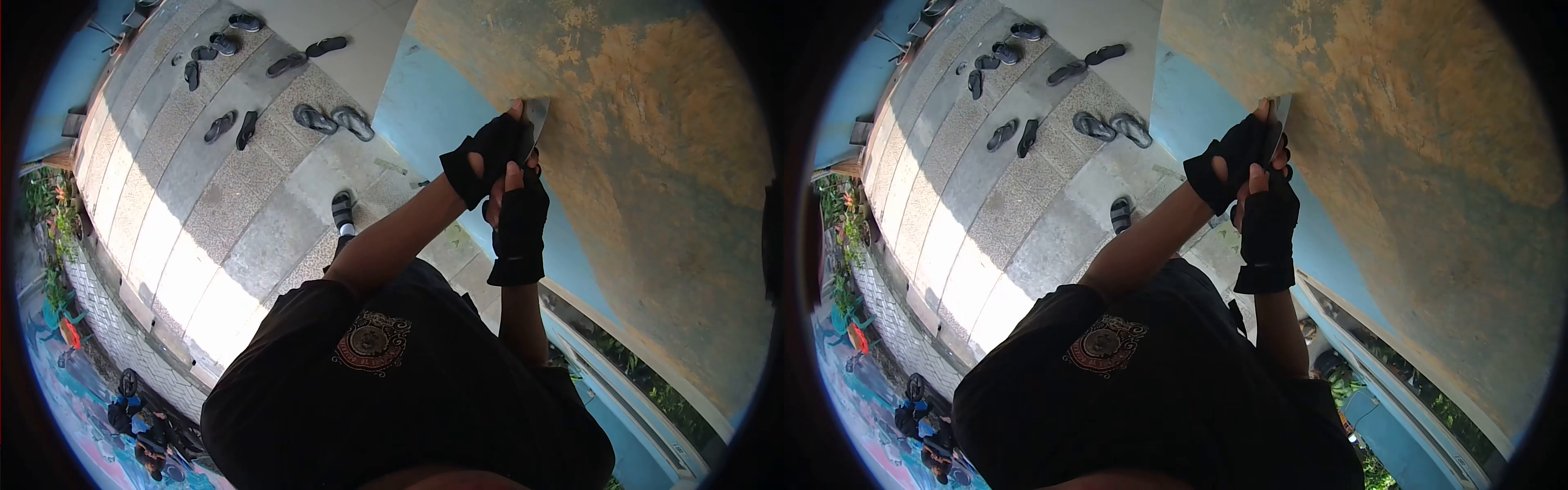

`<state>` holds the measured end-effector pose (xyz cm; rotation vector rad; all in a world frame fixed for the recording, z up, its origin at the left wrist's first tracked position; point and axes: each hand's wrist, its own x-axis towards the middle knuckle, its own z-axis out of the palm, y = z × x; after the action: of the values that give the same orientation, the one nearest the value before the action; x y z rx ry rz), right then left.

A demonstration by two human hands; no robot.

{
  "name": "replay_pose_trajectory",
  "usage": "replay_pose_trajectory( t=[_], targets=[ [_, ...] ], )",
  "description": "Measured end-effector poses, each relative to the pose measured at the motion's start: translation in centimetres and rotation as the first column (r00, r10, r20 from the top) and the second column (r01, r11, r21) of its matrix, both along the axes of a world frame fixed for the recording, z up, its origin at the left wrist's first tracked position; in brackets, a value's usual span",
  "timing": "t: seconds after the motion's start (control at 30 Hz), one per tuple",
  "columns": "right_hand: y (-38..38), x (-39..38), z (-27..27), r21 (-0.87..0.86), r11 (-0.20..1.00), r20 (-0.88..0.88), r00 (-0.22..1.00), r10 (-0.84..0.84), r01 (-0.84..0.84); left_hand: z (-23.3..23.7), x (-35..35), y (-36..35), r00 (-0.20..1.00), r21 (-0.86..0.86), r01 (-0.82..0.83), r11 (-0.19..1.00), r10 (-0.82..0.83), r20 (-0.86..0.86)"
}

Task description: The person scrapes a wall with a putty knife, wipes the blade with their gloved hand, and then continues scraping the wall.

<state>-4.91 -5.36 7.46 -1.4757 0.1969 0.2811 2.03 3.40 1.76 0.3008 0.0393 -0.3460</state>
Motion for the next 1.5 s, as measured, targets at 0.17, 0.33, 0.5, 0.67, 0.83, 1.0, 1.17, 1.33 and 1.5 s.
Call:
replay_pose_trajectory(
  t=[0.17, 0.33, 0.5, 0.67, 0.83, 1.0, 1.17, 1.33, 1.5],
  targets=[
    [-0.2, -0.1, -0.5, -0.055, 0.998, -0.019, 0.999, 0.029, -0.030, -0.8, 0.2, 0.3, 1.000, -0.095, 0.013, 0.995, -0.014, -0.006],
    [-0.8, 0.3, -1.5, -0.154, 0.988, 0.030, 0.999, 0.032, -0.027, 0.3, 0.1, 0.8, 1.000, -0.009, 0.027, 1.000, -0.027, -0.012],
    [0.3, -0.3, 0.1, -0.060, 0.998, -0.029, 1.000, -0.012, 0.010, 1.3, 0.0, 0.9, 0.999, 0.035, 0.043, 0.998, -0.042, -0.022],
    [0.9, -0.2, -0.4, -0.238, 0.971, 0.046, 0.998, 0.031, -0.019, -1.1, -0.1, 0.5, 0.999, -0.050, 0.044, 0.998, -0.042, 0.033],
    [0.6, 0.3, -0.1, -0.102, 0.994, -0.063, 0.997, 0.040, -0.046, 1.0, -0.3, 1.1, 0.997, 0.026, 0.040, 0.999, -0.038, -0.064],
    [1.9, 1.1, -3.5, -0.330, 0.943, 0.145, 0.985, 0.098, -0.045, -2.6, 0.6, 2.2, 0.997, 0.010, 0.018, 1.000, -0.017, -0.071],
    [1.1, 1.2, -2.7, -0.041, 0.997, -0.088, 0.994, 0.058, -0.061, -2.5, 0.4, 1.3, 0.997, -0.002, 0.015, 1.000, -0.015, -0.071],
    [0.0, 0.8, -1.6, -0.024, 0.999, -0.055, 0.998, 0.034, -0.035, -3.0, 0.7, -0.3, 0.998, 0.084, 0.055, 0.995, -0.051, -0.046],
    [2.6, 3.8, -3.4, 0.042, 0.981, -0.081, 0.978, 0.192, -0.189, -4.8, 1.9, 4.0, 0.989, 0.075, 0.010, 0.997, 0.001, -0.149]
  ],
)
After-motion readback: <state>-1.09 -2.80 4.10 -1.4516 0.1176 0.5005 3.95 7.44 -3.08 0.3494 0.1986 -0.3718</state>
